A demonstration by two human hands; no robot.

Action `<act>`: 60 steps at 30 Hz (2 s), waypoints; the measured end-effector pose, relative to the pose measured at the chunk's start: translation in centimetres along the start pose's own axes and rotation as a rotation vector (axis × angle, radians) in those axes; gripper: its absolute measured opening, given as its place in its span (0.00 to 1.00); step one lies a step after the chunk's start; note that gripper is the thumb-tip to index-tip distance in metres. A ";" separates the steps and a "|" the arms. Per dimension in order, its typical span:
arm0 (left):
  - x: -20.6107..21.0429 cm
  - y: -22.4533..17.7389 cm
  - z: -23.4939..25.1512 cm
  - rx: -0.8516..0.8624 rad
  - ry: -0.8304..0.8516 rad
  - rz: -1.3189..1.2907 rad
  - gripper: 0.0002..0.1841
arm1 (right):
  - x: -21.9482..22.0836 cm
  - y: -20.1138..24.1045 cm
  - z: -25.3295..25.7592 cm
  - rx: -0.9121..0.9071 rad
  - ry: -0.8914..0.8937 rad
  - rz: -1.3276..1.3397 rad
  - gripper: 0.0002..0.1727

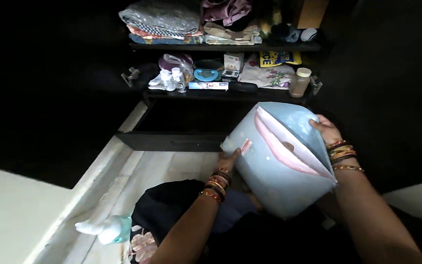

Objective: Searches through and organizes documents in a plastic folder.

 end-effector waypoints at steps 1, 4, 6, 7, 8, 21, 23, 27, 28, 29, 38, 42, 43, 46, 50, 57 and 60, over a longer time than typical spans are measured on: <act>0.7 1.4 -0.9 -0.090 0.022 -0.087 0.48 | 0.0 0.0 -0.2 0.020 -0.013 -0.062 0.15; 3.0 2.8 -3.8 -0.226 0.111 -0.291 0.41 | 0.5 0.8 -1.7 0.083 -0.009 -0.240 0.16; 3.1 2.7 -4.1 -0.170 0.100 -0.337 0.37 | 0.3 1.0 -1.4 0.083 0.017 -0.306 0.15; 3.0 2.6 -3.6 -0.101 0.072 -0.357 0.34 | 0.1 1.1 -0.8 0.050 0.038 -0.331 0.14; 2.8 2.0 -3.4 -0.039 0.051 -0.378 0.32 | 0.2 1.4 -0.6 0.009 0.058 -0.354 0.14; -1.2 -4.4 -2.6 0.114 -0.011 -0.739 0.20 | 10.5 5.3 -5.8 -0.251 -0.033 -0.625 0.18; -1.2 -4.3 -2.7 0.106 -0.045 -0.692 0.23 | 12.3 3.8 -5.5 -0.370 -0.041 -0.670 0.15; -1.0 -5.0 -3.2 0.079 -0.083 -0.654 0.22 | 15.4 2.4 -6.7 -0.379 -0.005 -0.741 0.13; -1.0 -5.0 -3.4 0.066 -0.089 -0.641 0.23 | 15.6 2.1 -6.8 -0.365 0.005 -0.740 0.13; -0.9 -4.9 -3.5 0.056 -0.084 -0.630 0.24 | 15.6 1.6 -6.4 -0.373 -0.006 -0.724 0.12; -0.7 -5.4 -4.3 0.072 -0.049 -0.656 0.26 | 13.4 -0.5 -4.2 -0.207 -0.073 -0.997 0.37; -0.4 -6.3 -4.3 0.087 -0.062 -0.714 0.23 | 14.0 -1.0 -4.3 -0.222 -0.072 -1.035 0.27; -0.3 -6.4 -4.4 0.087 -0.070 -0.723 0.22 | 14.0 -0.8 -4.4 -0.247 -0.088 -1.014 0.22; -0.1 -7.0 -4.9 0.084 -0.077 -0.709 0.23 | 14.2 -0.5 -4.5 -0.317 -0.069 -0.934 0.15; 0.2 -7.8 -5.3 0.086 -0.083 -0.716 0.24 | 14.3 -1.2 -4.7 -0.397 -0.023 -0.831 0.12; 0.3 -8.1 -5.2 0.077 -0.100 -0.718 0.23 | 13.5 -1.5 -3.7 -0.309 0.022 -0.758 0.13; 0.2 -8.0 -5.2 0.063 -0.095 -0.722 0.23 | 13.8 -1.5 -3.8 -0.349 0.069 -0.798 0.13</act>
Point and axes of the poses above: each hand's wrist, its own z-axis towards the middle knuckle, its own x-axis out of the palm, y = z × x, the point moved 10 cm from there along z, towards the middle knuckle, and after that the axes turned 10 degrees about x, right-handed, at the moved point
